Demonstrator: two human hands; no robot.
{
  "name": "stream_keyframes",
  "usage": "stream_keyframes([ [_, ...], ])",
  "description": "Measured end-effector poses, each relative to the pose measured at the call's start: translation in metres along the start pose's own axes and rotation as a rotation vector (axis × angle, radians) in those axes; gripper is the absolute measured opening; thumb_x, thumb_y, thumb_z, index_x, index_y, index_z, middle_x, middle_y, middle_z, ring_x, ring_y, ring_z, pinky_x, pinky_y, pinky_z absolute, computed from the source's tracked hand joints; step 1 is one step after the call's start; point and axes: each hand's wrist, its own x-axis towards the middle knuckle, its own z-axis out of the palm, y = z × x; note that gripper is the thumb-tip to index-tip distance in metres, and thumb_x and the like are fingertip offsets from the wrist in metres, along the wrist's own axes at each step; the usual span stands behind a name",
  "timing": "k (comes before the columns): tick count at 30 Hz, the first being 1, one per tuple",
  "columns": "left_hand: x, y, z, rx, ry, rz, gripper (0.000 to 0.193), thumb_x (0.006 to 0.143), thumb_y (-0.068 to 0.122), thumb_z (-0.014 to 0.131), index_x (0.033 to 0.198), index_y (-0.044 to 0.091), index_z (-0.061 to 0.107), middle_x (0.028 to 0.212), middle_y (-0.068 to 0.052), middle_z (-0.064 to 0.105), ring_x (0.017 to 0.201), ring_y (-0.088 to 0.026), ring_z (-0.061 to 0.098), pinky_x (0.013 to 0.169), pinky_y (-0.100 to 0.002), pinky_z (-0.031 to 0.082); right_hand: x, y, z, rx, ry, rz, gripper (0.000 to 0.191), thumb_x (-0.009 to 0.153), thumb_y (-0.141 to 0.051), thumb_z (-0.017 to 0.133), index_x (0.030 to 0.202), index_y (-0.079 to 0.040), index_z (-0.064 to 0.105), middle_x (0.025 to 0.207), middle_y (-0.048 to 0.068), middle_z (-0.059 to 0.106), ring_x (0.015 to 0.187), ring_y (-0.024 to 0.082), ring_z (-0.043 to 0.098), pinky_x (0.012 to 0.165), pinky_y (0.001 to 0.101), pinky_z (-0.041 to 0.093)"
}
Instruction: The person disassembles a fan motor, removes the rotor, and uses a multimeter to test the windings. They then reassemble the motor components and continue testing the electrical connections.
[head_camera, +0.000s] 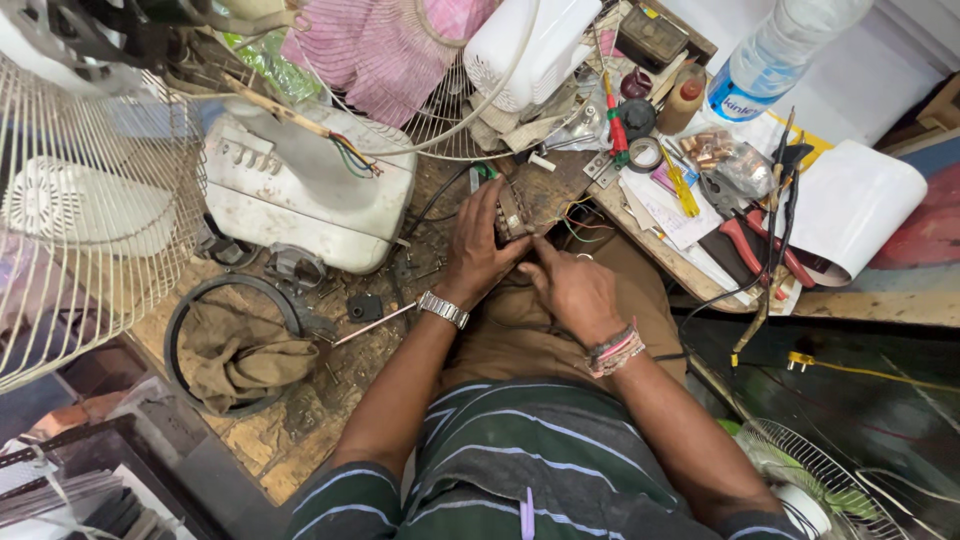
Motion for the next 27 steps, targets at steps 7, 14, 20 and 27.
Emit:
stream_keyframes([
  [7,0.0,0.005,-0.002,-0.011,0.025,-0.006,0.103,0.075,0.028,0.093,0.156,0.006,0.033,0.151,-0.019,0.048,0.136,-0.039,0.048,0.115,-0.048,0.041,0.013,0.007,0.005,0.093,0.172,0.054,0.019,0.095,-0.028,0.071,0.109,-0.015,0.075,0.083,0.012,0.074,0.07,0.032,0.071,0.058,0.0433,0.055],
  [14,0.002,0.005,-0.003,-0.034,0.013,0.004,0.103,0.072,0.02,0.09,0.157,0.007,0.033,0.153,-0.018,0.048,0.139,-0.038,0.048,0.117,-0.047,0.041,0.04,0.009,0.006,0.112,0.174,0.011,0.017,0.094,-0.029,0.073,0.102,-0.014,0.074,0.079,0.01,0.074,0.071,0.031,0.072,0.059,0.0427,0.055],
  [20,0.004,0.005,-0.002,-0.032,0.002,-0.022,0.106,0.072,0.02,0.092,0.157,0.008,0.032,0.152,-0.018,0.047,0.137,-0.039,0.048,0.115,-0.049,0.042,0.05,0.011,0.002,0.353,0.105,0.144,0.019,0.088,-0.026,0.075,0.093,-0.008,0.078,0.074,0.011,0.074,0.065,0.028,0.072,0.059,0.0369,0.055],
  [27,0.004,0.006,-0.005,-0.039,0.024,0.004,0.108,0.07,0.025,0.094,0.157,0.008,0.032,0.152,-0.018,0.048,0.137,-0.039,0.049,0.114,-0.048,0.043,0.055,0.013,-0.003,0.512,-0.007,0.265,0.022,0.093,-0.027,0.071,0.093,-0.007,0.078,0.066,0.008,0.072,0.057,0.022,0.071,0.056,0.0339,0.054],
])
